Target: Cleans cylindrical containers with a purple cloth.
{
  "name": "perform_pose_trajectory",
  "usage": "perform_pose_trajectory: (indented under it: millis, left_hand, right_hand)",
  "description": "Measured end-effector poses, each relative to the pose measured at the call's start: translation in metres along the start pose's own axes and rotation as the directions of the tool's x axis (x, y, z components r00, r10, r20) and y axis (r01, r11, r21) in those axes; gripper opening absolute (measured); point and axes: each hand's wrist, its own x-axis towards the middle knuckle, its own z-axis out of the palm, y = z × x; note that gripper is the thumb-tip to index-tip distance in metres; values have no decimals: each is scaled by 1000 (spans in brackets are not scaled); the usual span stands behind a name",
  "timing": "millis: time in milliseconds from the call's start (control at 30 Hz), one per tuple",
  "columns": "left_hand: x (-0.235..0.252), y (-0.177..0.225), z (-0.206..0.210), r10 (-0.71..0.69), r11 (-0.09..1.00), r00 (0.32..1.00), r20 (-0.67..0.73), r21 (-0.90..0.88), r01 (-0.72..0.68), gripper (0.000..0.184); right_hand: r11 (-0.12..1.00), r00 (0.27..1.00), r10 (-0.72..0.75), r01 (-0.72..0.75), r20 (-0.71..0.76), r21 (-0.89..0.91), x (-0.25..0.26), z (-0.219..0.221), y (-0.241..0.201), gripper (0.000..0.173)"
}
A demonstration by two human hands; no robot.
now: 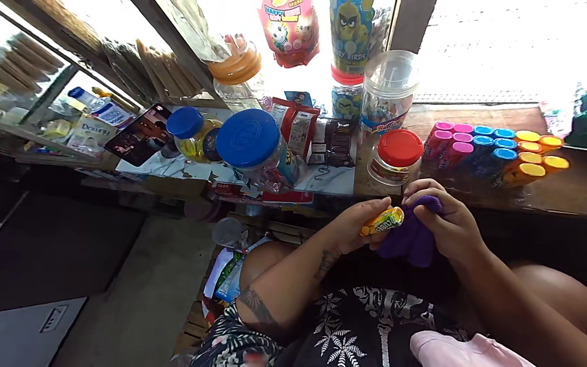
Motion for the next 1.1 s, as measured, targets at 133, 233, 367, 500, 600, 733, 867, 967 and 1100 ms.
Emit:
perform_pose_trajectory:
  millis: [133, 233, 367, 500, 600, 733, 867, 967, 1100]
  left_hand:
    - [6, -2, 4, 79, 997, 990, -117, 29, -76, 40]
    - [8, 1, 10, 133, 986, 970, -202, 124, -110, 31]
    - [9, -1, 18, 241, 961, 940, -243, 196, -196, 34]
    - [10, -5, 19, 366, 921, 894, -257, 241, -308, 33]
    - [9, -8, 18, 460, 884, 838, -294, 242, -400, 31]
    - [7, -6, 17, 542, 840, 766, -346, 198, -505, 32]
    - [6, -2, 20, 446, 881, 787, -426, 51, -471, 27]
    - [4, 1, 22, 322, 907, 821, -472, -95, -411, 21]
    - [4, 0, 20, 271, 924, 861, -431, -133, -357, 19]
  right_hand:
    - [993, 986, 114, -116, -122, -8, -2, 3, -1, 27]
    - [966, 945, 255, -257, -203, 16, 1, 7, -6, 35]
    - [966, 943, 254, -256, -216, 17, 1, 9, -7, 41]
    - [985, 981, 121, -138, -155, -107, 0, 13, -3, 48]
    - [966, 994, -23, -6, -106, -260, -2, 25, -1, 63]
    - [892, 990, -135, 104, -39, -440, -7, 35, 9, 55]
    - [879, 980, -198, 175, -7, -443, -7, 34, 11, 50]
    - [853, 970, -239, 234, 50, -467, -6, 31, 10, 54]
    - [816, 954, -283, 294, 100, -497, -5, 28, 11, 59]
